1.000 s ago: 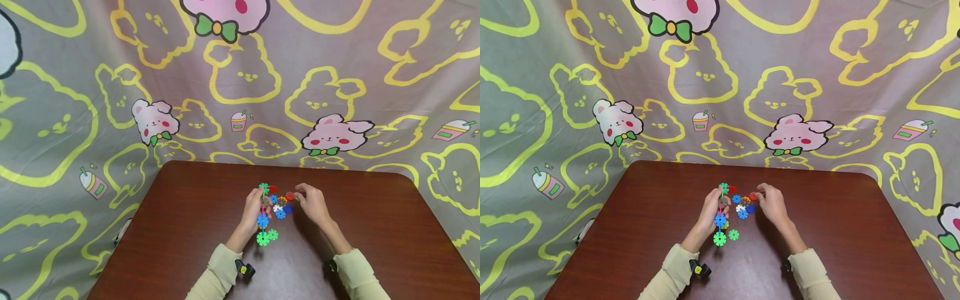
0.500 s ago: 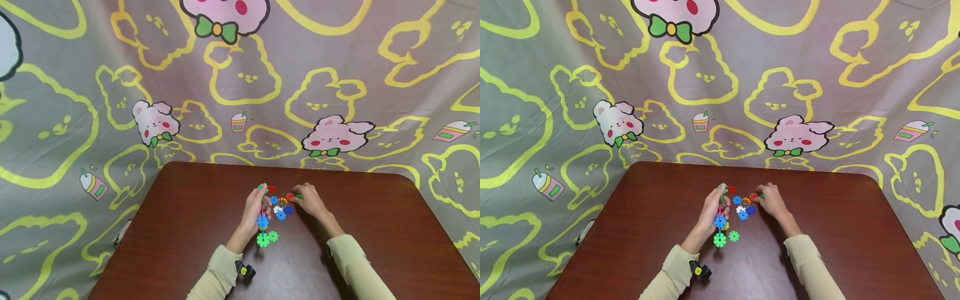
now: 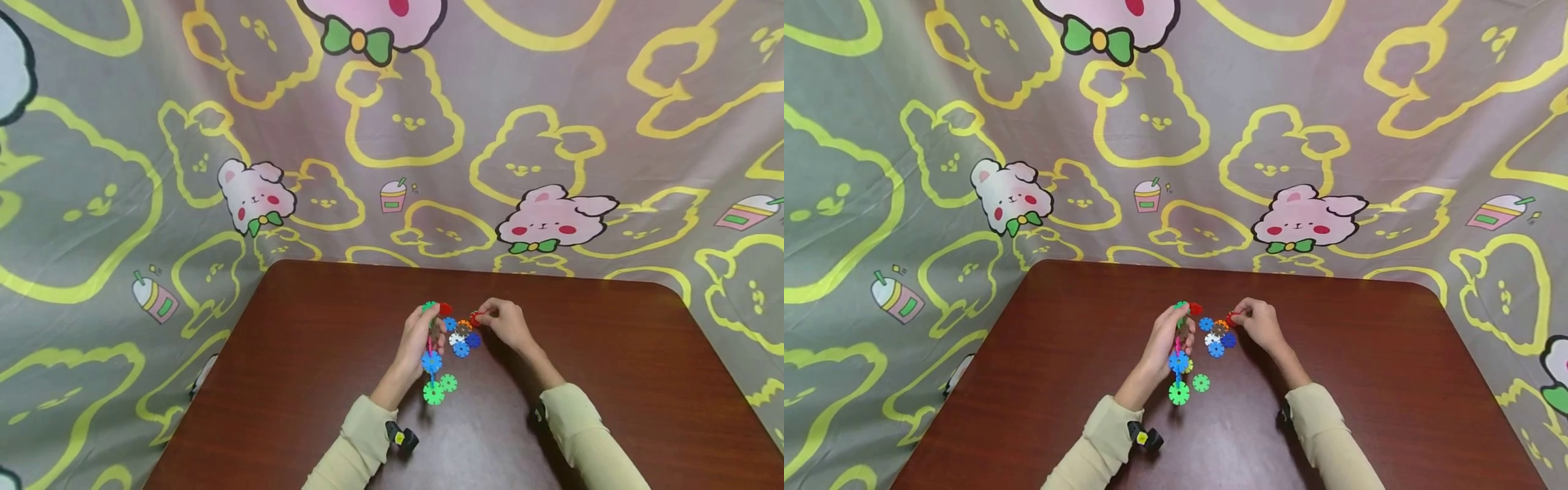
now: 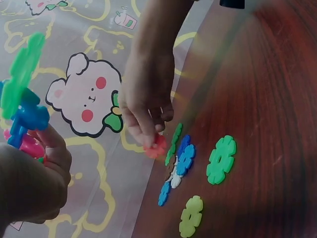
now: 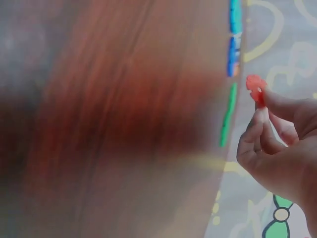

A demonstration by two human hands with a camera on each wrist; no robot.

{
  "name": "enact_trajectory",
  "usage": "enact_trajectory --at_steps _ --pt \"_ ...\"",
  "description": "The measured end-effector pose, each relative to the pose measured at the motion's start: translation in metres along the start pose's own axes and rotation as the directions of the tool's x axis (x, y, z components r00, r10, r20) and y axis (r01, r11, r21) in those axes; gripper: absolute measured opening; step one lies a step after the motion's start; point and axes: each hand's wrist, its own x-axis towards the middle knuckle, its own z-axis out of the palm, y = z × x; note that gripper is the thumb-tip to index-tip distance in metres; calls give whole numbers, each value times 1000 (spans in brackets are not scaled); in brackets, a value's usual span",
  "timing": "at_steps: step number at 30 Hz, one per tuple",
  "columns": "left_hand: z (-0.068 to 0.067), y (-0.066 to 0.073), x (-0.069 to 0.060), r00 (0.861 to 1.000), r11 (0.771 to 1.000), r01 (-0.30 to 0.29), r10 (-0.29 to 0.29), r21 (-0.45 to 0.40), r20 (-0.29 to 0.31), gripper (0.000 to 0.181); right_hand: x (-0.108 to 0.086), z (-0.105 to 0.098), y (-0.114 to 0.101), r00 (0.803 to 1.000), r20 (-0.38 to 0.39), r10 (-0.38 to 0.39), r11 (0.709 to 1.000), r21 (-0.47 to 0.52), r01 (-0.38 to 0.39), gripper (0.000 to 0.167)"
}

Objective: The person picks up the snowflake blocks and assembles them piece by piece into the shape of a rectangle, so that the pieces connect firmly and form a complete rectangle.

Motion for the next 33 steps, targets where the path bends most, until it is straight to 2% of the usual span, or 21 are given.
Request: enact_trajectory --at_steps 4,10,13,20,25,33 --pt "2 0 2 1000 1000 15 -16 -18 -7 24 -5 -5 -10 998 34 45 987 150 -50 5" --pt "4 0 3 1000 1000 22 -22 -17 -5 23 -13 -17 -34 992 112 65 922 374 -102 16" --pt "6 -1 3 1000 999 30 -30 -22 -3 22 -18 -23 -45 989 138 62 898 424 -115 20" --pt "9 -4 3 999 999 41 -41 -33 -10 24 -27 -31 -67 987 124 102 867 476 -149 22" --pt "12 -6 2 999 998 42 -42 -38 -4 24 -30 -34 -77 983 122 136 867 465 -178 23" --pt "15 -7 1 999 999 48 -47 -16 11 25 -34 -36 -86 987 31 158 914 373 -158 21"
